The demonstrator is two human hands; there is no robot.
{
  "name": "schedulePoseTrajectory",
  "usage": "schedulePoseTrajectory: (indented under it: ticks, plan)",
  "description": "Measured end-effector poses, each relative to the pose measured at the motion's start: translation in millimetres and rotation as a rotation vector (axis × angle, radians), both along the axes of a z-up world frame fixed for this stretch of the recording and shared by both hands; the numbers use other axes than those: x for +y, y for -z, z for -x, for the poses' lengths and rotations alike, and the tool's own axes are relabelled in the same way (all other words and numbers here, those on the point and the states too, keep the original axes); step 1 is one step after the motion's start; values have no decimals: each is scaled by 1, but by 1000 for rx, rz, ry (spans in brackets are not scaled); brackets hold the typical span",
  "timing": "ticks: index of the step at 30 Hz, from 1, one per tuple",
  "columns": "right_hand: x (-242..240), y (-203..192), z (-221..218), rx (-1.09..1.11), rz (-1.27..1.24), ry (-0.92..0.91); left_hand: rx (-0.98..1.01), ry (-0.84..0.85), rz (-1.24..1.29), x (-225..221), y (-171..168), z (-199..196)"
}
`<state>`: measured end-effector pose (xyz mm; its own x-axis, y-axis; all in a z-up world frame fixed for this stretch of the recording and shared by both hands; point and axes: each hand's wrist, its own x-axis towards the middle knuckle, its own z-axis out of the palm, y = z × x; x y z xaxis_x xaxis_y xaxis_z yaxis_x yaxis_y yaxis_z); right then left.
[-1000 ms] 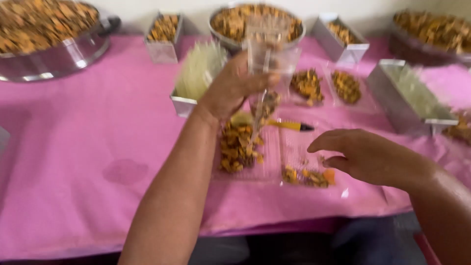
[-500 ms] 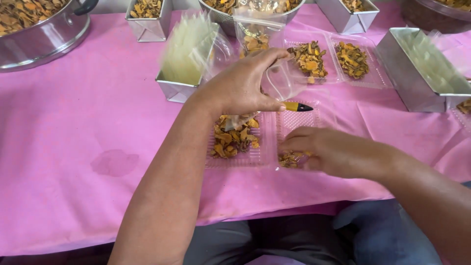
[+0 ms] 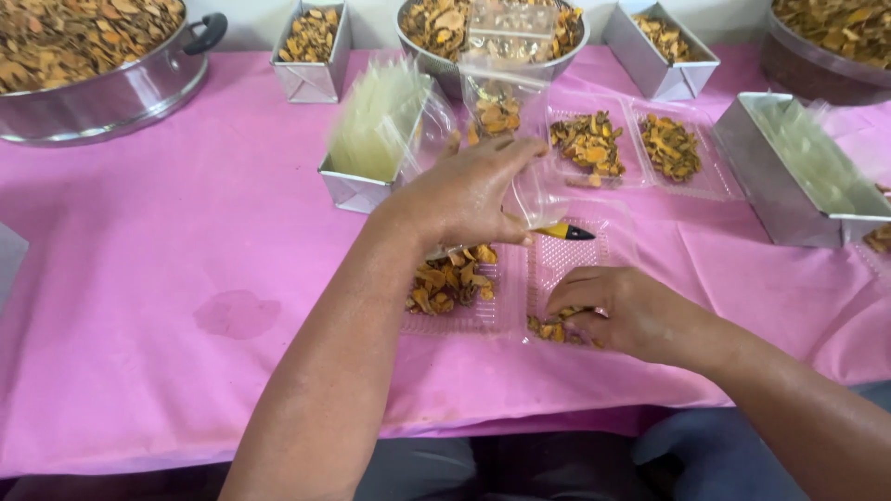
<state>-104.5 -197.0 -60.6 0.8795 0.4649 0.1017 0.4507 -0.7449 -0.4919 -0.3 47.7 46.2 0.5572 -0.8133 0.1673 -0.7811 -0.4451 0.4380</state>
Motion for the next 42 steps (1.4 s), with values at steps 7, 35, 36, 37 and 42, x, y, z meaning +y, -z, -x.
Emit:
schedulePoseTrajectory:
  ticks: [7,35,36,37,42]
  plan:
    - [17,-79,-3,-138,-589,481,32,-8,-49,-8,11,-7]
    - [50,-121,6,-745,-650,384,769,566,925,1,15,-35]
    - [43,-117,7,-675,-554,365,809,619,1021,5,14,-40]
    - [36,-114,8,-604,-460,343,846,669,1120,8,13,-45]
    - [25,-71,15,232,250,330,902,554,1154,13,24,-58]
